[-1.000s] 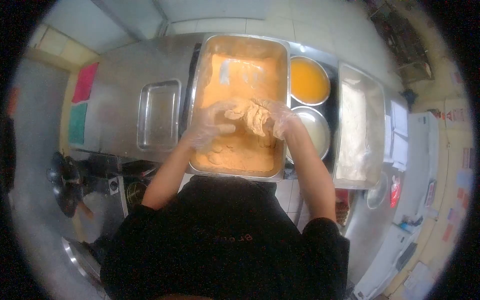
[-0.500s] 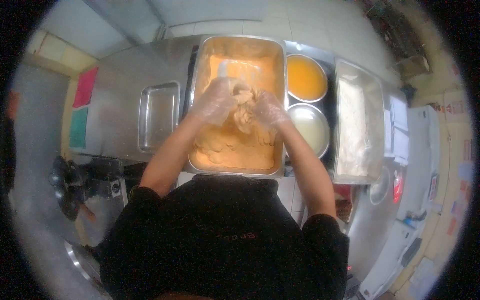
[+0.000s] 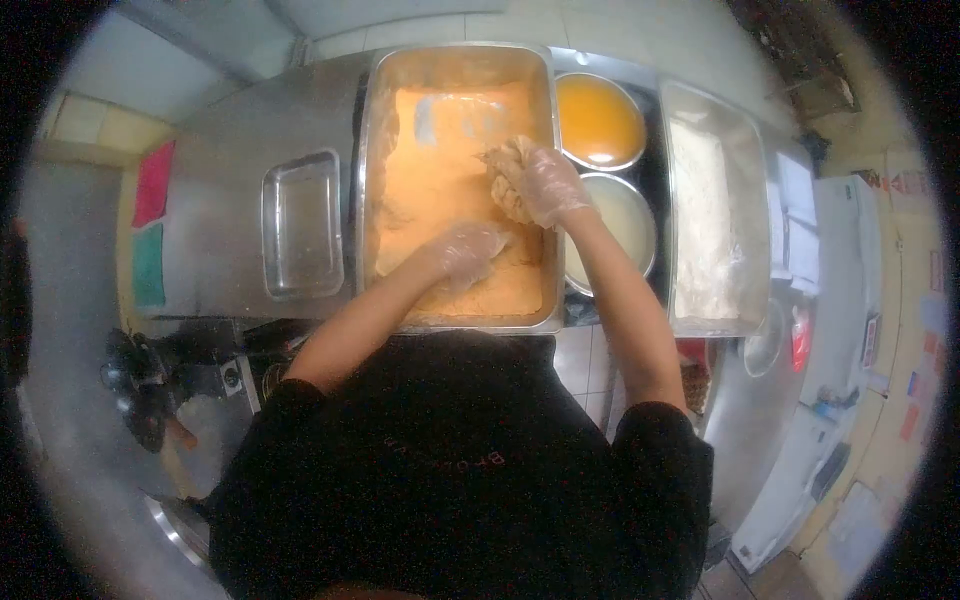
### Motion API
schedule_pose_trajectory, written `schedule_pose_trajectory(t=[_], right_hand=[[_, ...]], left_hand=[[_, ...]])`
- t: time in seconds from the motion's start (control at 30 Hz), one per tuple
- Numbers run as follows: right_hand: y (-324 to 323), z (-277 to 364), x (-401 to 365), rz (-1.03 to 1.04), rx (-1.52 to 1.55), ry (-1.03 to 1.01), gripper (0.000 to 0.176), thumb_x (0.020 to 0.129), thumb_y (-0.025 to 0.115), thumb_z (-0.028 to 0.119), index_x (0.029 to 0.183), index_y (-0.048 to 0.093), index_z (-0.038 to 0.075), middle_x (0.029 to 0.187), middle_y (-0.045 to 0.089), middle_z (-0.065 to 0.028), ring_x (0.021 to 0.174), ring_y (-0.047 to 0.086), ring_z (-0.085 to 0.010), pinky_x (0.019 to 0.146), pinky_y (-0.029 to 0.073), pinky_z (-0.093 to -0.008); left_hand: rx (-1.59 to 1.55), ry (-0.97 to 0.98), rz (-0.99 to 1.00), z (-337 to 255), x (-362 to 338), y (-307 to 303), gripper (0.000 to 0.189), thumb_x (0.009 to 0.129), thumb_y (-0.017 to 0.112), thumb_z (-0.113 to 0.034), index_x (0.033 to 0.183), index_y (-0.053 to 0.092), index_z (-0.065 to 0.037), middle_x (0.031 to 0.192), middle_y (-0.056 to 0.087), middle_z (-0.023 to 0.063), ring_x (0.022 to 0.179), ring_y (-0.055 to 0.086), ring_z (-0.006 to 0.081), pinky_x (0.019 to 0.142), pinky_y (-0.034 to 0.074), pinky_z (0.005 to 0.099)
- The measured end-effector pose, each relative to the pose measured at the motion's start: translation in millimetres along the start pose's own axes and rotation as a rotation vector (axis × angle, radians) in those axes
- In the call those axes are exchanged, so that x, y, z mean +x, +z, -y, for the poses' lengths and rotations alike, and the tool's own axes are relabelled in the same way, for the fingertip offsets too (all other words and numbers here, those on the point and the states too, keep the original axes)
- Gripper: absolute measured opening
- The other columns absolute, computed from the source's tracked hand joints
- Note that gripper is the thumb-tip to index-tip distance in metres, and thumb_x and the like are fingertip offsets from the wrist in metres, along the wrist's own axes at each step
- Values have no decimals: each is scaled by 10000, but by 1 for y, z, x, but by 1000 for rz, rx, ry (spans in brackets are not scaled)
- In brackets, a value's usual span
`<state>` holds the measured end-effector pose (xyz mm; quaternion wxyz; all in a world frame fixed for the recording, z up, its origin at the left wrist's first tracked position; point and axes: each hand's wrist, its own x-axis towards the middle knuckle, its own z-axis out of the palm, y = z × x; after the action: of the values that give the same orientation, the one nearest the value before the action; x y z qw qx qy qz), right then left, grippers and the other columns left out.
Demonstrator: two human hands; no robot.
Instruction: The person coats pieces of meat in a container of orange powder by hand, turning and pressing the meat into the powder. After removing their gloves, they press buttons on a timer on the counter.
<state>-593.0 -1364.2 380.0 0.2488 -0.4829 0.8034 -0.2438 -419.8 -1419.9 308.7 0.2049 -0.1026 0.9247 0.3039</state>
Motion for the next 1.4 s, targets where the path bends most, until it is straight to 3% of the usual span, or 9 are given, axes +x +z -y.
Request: schedule_pose_trajectory(t=[0.17,0.4,0.47,0.6,0.7,0.87,1.2,1.27,1.4], right_hand=[[9,-23,-9,99,446,193,281,1067,629,309,1171,654,49,1024,746,-120,911,703,-227,855,560,-393],[3,-30,-23,-17,214,141,274,1075,625,313,1116,652,44,995,729,-113,879,682,-174,803,564,-354],[-4,-22,-29,-51,292,155,320,1064,632,369,1108,678,56,1034,744,-112,926,698,-190,848,559,-361],[0,-35,-28,-100,245,161,340,1054,642,400,1086,693,66,1039,753,-109,932,706,-204,859,553,-370],[1,-35,-28,-35,294,177,348,1048,649,410,1104,690,69,1046,756,-111,944,710,-213,874,554,-371],[-6,-29,-31,56,298,193,363,1032,646,356,1234,656,54,1157,737,-190,1087,714,-327,956,539,-420],[-2,-30,-34,68,334,195,328,1041,633,338,1197,646,50,1115,734,-194,1040,715,-325,915,549,-422],[2,-34,-31,43,202,157,328,1046,627,344,1184,643,47,1098,730,-192,1028,715,-312,911,549,-417],[5,-32,-32,0,150,180,315,1046,635,332,1177,643,46,1069,731,-183,1003,716,-292,890,552,-402]], left_hand=[[219,24,-134,19,0,13,221,962,589,-143,1102,719,-33,1078,741,219,1062,717,375,943,548,503],[-30,33,116,17,-16,-21,345,907,731,-316,1097,710,-29,1205,726,211,1112,697,367,967,555,435],[-434,-350,-44,19,-24,-28,485,829,830,-328,1183,704,-22,1207,727,217,1133,699,341,976,548,410],[-654,-321,-189,45,-48,-44,599,814,861,-321,1304,680,-29,1236,718,231,1173,693,298,981,540,409],[-389,-440,-215,48,-61,-48,528,855,812,-271,1305,695,-22,1211,740,220,1145,707,282,988,537,406],[-540,-589,-536,41,-74,-46,285,880,746,-185,1068,742,29,992,756,228,944,737,360,857,560,412],[-459,-393,-864,54,-53,-25,275,890,770,-226,923,682,32,848,689,259,811,694,384,759,537,444],[-887,-362,-834,31,-49,-45,309,885,784,-265,899,676,24,835,688,251,822,694,381,775,533,458],[-577,-423,-786,65,-8,-39,325,878,793,-286,881,666,13,827,692,233,804,690,359,770,529,458]])
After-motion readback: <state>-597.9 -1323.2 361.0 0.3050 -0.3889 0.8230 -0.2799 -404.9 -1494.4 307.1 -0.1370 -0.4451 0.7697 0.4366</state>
